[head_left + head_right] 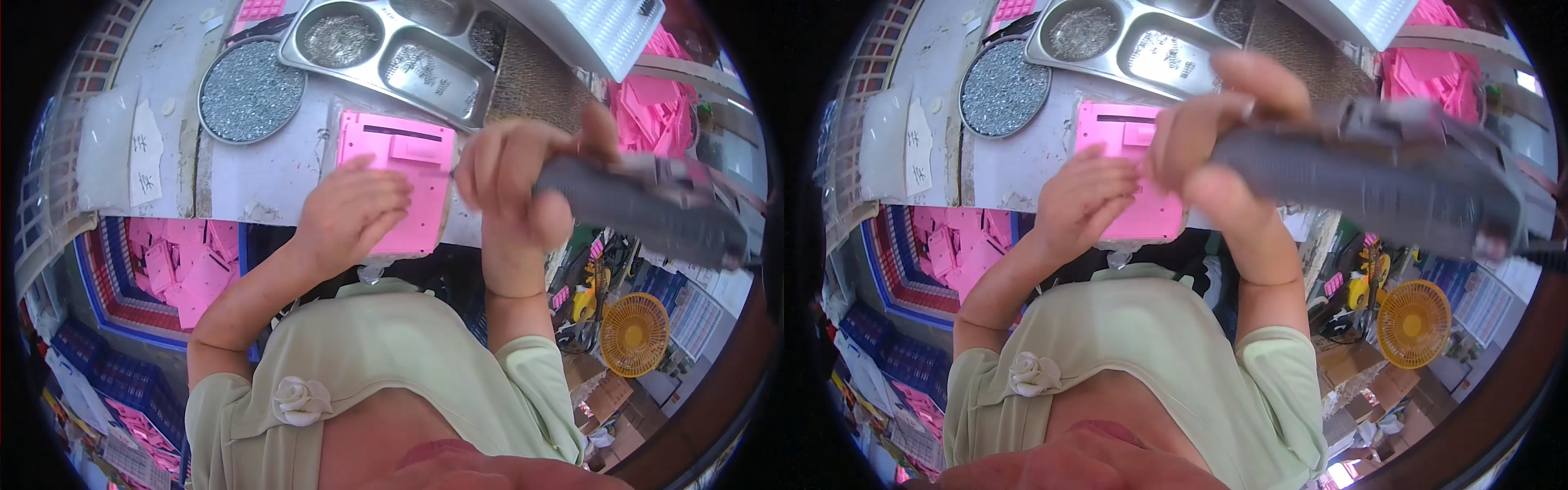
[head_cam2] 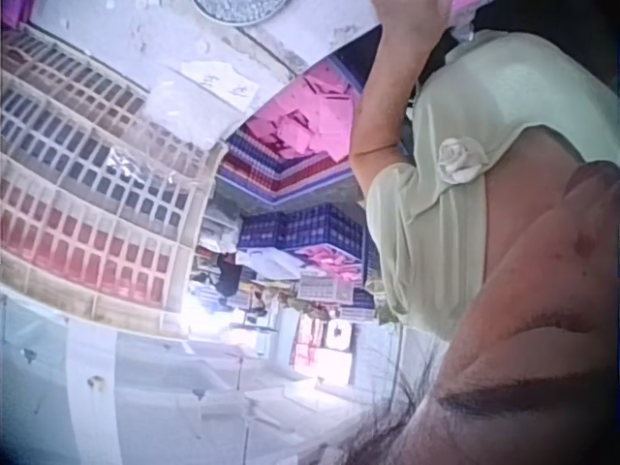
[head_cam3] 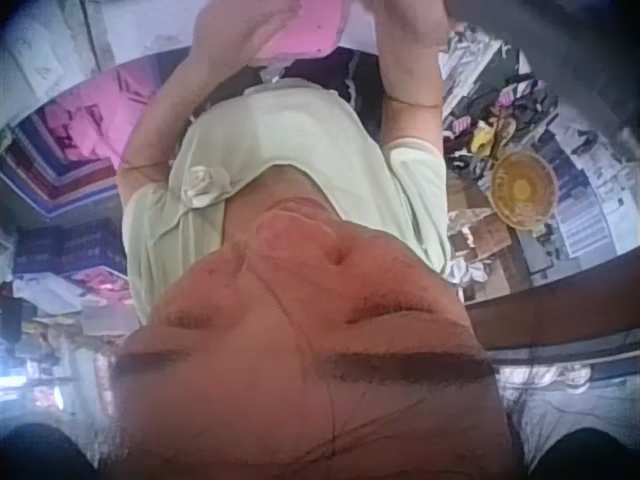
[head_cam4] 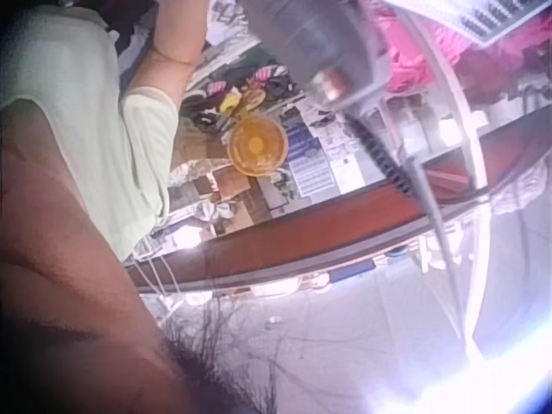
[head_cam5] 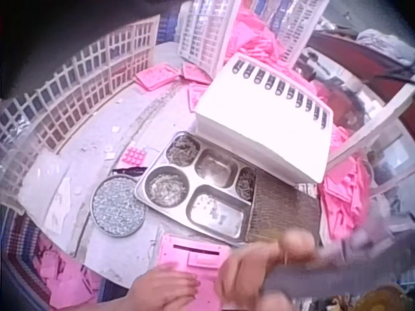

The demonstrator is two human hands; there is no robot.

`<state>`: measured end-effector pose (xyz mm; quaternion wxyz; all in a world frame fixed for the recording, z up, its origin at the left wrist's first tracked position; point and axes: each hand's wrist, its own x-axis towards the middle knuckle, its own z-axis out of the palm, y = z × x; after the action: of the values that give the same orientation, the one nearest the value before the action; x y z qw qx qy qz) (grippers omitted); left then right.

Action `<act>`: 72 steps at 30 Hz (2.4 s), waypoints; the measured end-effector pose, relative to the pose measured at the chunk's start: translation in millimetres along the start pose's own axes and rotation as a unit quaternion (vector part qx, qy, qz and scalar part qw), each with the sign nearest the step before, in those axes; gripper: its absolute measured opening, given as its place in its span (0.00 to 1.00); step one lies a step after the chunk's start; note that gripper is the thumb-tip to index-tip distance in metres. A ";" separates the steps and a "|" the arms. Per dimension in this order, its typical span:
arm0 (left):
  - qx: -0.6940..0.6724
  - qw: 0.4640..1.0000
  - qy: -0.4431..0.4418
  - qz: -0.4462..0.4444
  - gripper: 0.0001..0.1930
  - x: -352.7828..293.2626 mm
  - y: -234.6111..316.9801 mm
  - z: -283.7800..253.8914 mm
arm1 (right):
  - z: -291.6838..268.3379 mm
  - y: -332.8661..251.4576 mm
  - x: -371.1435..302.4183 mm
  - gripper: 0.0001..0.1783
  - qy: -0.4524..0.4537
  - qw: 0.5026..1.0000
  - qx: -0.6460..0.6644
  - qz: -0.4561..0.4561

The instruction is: Assembling the internal components of a pink toy electronic device using glue and soldering tools.

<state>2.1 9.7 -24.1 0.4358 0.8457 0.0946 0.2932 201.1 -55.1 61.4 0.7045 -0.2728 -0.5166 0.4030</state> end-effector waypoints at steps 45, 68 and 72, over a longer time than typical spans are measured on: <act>0.357 0.918 0.090 -0.146 0.07 9.8 -105.5 -98.3 | 33.2 70.7 24.5 0.12 0.039 0.998 -0.054 0.015; 0.069 0.991 0.111 -0.007 0.10 -18.8 -13.2 -43.9 | 61.6 42.0 19.8 0.34 -0.025 0.999 -0.021 0.032; 0.077 0.996 0.048 0.010 0.10 -20.9 -13.2 -56.8 | 68.5 42.7 11.8 0.32 -0.010 0.999 -0.015 0.040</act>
<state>-46.4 47.7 -17.7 0.3613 0.8627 0.1296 0.3293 125.7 -24.8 55.0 0.6788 -0.2997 -0.5180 0.4256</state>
